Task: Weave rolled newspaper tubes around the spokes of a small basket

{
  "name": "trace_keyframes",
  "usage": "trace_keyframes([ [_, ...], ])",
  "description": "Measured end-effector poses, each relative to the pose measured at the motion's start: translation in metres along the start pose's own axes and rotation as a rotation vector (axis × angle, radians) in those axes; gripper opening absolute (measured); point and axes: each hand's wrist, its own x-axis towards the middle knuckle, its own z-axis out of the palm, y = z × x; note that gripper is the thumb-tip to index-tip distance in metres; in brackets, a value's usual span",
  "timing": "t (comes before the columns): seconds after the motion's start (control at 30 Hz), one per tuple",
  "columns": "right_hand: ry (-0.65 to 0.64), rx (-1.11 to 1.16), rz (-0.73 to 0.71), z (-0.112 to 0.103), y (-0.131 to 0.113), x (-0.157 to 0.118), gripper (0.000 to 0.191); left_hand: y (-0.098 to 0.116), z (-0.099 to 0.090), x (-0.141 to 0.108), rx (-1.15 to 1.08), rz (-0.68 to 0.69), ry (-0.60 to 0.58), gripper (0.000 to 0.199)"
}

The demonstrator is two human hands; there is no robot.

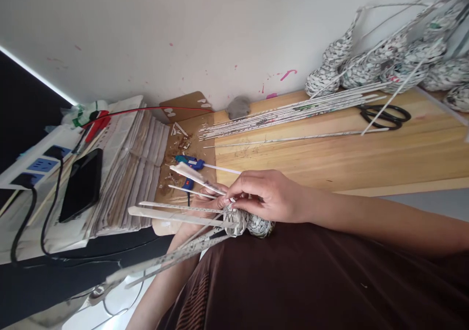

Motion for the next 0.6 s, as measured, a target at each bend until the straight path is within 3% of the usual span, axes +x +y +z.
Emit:
trace_keyframes([
  [0.2,-0.138,-0.21,-0.098,0.003,-0.001,0.004,0.015,-0.013,-0.012,-0.001,0.025,0.055,-0.071,0.043],
  [0.6,-0.159,-0.408,-0.164,0.011,-0.01,0.003,0.017,-0.01,-0.01,-0.013,0.128,0.101,0.02,0.047],
])
